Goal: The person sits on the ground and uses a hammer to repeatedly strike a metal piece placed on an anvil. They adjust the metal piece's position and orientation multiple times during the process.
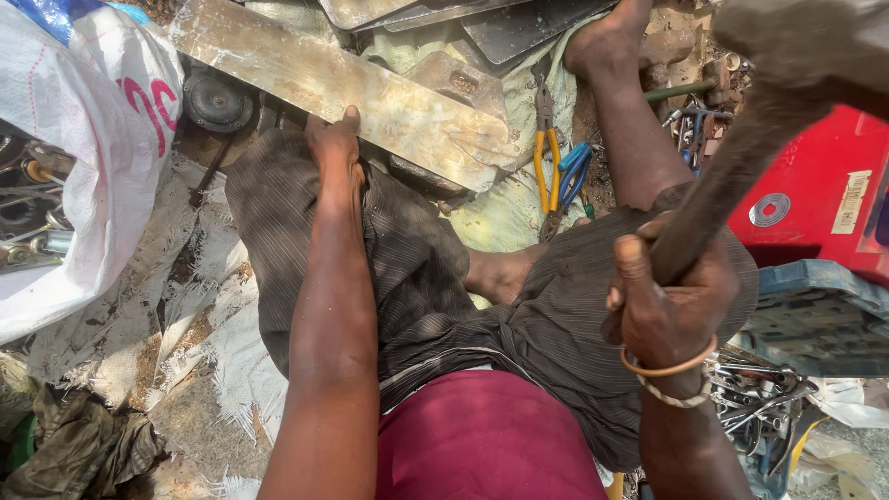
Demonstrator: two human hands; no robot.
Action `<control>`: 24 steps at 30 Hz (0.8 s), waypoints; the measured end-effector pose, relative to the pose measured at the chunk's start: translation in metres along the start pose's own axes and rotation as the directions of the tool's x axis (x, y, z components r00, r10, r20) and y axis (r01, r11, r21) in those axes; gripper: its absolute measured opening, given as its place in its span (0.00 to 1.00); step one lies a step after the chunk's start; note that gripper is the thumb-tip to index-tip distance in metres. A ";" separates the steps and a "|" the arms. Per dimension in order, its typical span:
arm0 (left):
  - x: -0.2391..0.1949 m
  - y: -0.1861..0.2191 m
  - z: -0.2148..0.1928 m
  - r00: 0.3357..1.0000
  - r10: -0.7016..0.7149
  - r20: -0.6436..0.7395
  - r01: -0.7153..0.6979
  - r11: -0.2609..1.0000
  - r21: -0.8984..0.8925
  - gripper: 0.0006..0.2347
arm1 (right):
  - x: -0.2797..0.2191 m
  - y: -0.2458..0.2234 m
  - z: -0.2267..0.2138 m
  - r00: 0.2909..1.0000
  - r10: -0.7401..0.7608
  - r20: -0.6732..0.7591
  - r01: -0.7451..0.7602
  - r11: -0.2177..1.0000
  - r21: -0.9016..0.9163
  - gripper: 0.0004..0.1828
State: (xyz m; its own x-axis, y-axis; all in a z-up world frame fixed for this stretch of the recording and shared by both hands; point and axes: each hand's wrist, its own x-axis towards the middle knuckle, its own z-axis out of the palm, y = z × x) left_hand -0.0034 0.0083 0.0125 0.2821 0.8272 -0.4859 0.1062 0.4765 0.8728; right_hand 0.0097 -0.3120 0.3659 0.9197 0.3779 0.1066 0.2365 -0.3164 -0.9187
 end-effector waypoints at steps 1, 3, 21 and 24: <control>0.006 -0.003 -0.001 1.000 -0.021 0.002 0.021 1.000 -0.023 0.19 | 0.009 -0.008 -0.002 0.995 -0.096 -0.032 0.096 0.995 0.005 0.10; 0.010 -0.015 0.003 0.997 -0.073 0.025 0.074 0.995 -0.067 0.18 | 0.023 -0.016 -0.008 0.962 -0.252 -0.103 0.251 0.968 -0.025 0.10; 0.009 -0.003 -0.002 0.994 -0.097 0.041 0.094 0.994 0.063 0.17 | 0.038 0.037 0.012 0.981 -0.183 0.067 0.188 0.979 -0.078 0.17; 0.009 0.001 -0.001 0.997 -0.067 0.031 0.065 0.996 0.057 0.20 | 0.060 0.050 0.032 0.931 -0.294 -0.215 0.292 0.955 -0.044 0.12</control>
State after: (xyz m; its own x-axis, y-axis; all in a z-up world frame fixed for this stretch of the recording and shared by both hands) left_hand -0.0019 0.0166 0.0085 0.3039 0.7836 -0.5418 0.1790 0.5116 0.8404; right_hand 0.0671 -0.2775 0.3145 0.8542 0.2580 0.4515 0.5082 -0.2303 -0.8299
